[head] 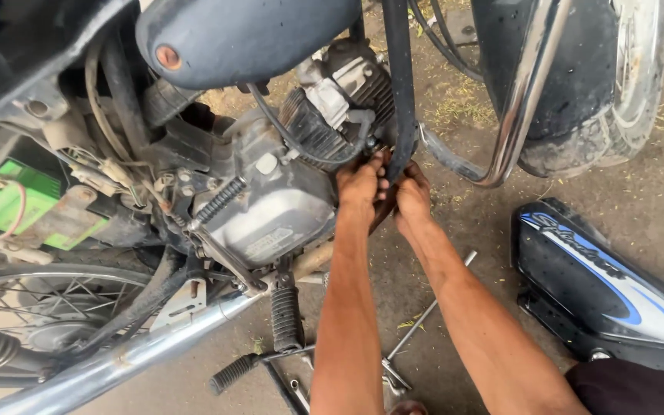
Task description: The person works on a motorcycle engine while the bike rests on its stand. They first adjust and tighten a fitting near the engine casing by hand, then use a T-handle wrench to repeatedly turn a bolt on the engine mount, steadying the bike with the other hand.
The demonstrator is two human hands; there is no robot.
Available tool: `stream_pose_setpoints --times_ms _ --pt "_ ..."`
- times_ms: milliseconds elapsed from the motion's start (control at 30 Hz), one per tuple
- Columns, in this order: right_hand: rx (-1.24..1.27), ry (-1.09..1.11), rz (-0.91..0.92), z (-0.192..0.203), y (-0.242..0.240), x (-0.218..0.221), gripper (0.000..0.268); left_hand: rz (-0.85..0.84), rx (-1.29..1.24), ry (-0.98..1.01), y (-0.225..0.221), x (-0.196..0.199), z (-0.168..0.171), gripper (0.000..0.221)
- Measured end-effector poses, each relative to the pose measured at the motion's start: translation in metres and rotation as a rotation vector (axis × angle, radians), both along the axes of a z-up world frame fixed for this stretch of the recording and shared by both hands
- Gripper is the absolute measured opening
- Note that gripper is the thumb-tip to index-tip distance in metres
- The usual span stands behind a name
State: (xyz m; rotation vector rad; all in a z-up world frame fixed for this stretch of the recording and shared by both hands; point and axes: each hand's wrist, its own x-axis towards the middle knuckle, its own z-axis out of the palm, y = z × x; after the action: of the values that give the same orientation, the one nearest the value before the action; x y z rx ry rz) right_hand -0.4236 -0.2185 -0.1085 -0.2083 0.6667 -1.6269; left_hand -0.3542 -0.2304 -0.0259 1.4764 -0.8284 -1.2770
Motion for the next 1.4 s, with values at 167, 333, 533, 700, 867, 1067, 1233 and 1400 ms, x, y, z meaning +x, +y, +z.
stream_pose_setpoints --times_ms 167,333,533,700,867,1067,1233,1400 --pt "0.016 0.102 0.042 -0.001 -0.004 -0.013 0.023 -0.120 0.061 0.108 -0.020 0.007 -0.002 0.010" --pt "0.125 0.364 0.126 0.018 0.009 -0.016 0.035 0.208 0.127 0.532 -0.039 -0.005 -0.014 0.018" --pt "0.166 0.439 0.226 0.005 0.030 -0.020 0.029 0.026 0.037 0.754 -0.053 0.007 -0.044 0.020" --pt "0.445 0.273 0.075 -0.070 0.041 -0.036 0.023 -0.018 -0.004 0.783 -0.079 -0.014 -0.116 0.005" --pt "0.622 0.431 0.058 -0.122 0.039 -0.086 0.021 -0.002 0.028 0.765 -0.064 -0.015 -0.075 0.006" --pt "0.659 0.971 0.072 -0.111 0.040 -0.128 0.019 0.064 0.026 0.686 -0.052 -0.012 -0.056 0.002" --pt "0.319 1.860 0.468 -0.142 0.035 -0.124 0.022 0.075 0.051 0.705 -0.048 -0.003 -0.051 0.006" --pt "0.193 1.957 0.731 -0.152 0.025 -0.065 0.024 0.076 0.034 0.650 -0.043 0.001 -0.050 0.012"
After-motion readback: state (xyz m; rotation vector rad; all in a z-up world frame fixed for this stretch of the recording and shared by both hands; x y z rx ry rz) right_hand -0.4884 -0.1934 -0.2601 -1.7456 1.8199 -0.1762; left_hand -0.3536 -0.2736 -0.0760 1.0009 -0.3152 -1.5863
